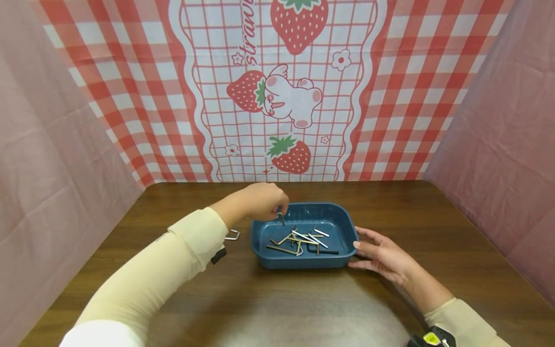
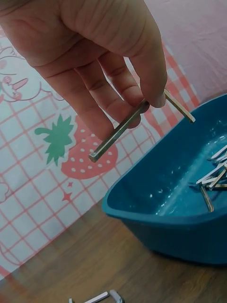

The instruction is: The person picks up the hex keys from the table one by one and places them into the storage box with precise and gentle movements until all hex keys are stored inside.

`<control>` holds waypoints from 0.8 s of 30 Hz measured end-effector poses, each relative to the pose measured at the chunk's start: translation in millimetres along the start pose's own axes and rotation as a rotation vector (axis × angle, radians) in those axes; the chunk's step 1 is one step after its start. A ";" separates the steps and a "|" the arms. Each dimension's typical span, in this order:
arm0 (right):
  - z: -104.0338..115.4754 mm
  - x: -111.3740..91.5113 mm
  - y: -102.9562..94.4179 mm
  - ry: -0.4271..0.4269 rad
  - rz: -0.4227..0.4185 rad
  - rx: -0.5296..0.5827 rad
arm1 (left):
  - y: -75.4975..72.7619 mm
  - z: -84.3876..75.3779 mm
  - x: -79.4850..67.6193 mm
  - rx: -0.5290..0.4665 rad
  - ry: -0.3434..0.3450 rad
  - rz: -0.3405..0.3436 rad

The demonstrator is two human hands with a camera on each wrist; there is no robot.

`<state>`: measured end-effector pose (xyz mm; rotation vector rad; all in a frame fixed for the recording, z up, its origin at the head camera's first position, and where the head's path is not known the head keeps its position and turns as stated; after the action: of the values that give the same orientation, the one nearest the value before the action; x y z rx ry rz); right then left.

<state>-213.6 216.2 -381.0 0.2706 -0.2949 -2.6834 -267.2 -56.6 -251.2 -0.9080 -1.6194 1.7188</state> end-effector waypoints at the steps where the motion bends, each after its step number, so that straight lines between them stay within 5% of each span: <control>1: -0.2 -0.1 -0.1 0.000 0.001 0.001 | -0.6 -1.3 1.9 0.002 0.014 -0.005; 11: -0.5 0.5 -0.9 0.006 0.000 0.004 | 1.5 -7.2 23.8 0.019 0.051 -0.003; 24: -0.8 -0.6 -1.0 -0.007 0.002 0.002 | 19.1 -16.7 53.8 0.067 -0.028 0.126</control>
<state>-213.3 217.1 -382.0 0.2610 -0.2993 -2.6826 -284.7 -4.7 -274.7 -0.9754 -1.5409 1.8672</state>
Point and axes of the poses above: each hand's wrist, its own x-axis towards the middle knuckle, its own y-axis out of the palm, z = x × y, the point moved 4 cm from there along x, towards the middle knuckle
